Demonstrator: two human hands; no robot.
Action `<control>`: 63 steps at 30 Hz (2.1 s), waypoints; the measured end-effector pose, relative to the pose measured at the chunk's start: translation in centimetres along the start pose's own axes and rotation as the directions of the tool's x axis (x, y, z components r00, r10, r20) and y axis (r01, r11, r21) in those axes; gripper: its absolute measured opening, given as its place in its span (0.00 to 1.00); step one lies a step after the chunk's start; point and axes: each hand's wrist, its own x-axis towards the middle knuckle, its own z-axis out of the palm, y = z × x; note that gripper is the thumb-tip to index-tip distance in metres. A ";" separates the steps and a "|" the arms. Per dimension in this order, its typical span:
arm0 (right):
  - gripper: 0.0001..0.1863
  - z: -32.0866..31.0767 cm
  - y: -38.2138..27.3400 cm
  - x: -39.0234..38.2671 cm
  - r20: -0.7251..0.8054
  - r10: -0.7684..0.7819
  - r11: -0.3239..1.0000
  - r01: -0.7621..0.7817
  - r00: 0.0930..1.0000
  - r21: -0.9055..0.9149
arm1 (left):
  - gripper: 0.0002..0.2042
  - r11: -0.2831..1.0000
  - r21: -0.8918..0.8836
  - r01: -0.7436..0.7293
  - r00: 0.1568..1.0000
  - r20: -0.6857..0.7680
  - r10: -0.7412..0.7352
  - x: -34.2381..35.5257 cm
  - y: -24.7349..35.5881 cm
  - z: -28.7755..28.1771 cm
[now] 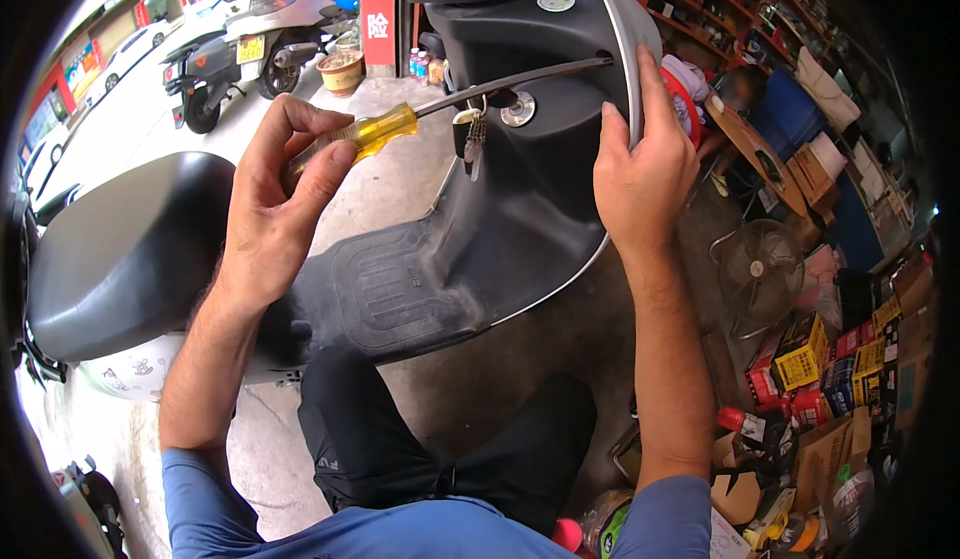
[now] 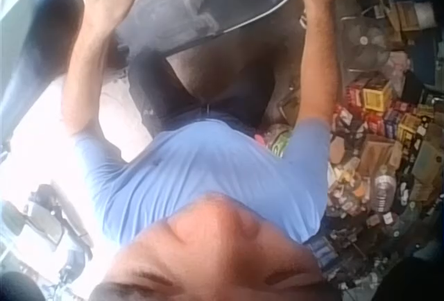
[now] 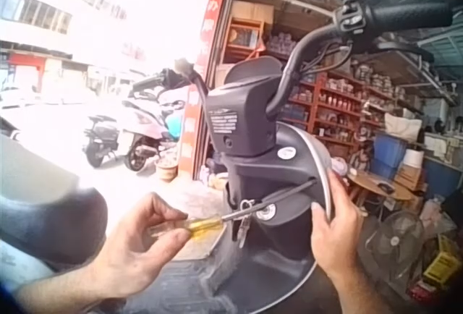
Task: Repairing and adjusting parts of an electric scooter's front panel and wheel.
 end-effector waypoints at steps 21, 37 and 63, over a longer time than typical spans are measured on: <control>0.29 -0.6 -1.0 0.1 0.015 0.036 0.998 -0.036 0.999 -0.044 | 0.13 0.991 0.060 0.119 0.992 -0.039 -0.116 0.5 0.7 -0.2; 0.29 -0.4 -0.9 0.2 -0.020 0.000 1.000 -0.001 1.000 -0.030 | 0.09 0.995 -0.048 0.089 0.996 -0.025 -0.090 0.4 1.4 -0.1; 0.28 -5.9 -4.4 2.6 0.443 0.371 0.895 -0.442 0.816 0.065 | 0.08 0.041 -0.531 0.847 0.304 0.419 -0.856 -13.9 0.4 -1.1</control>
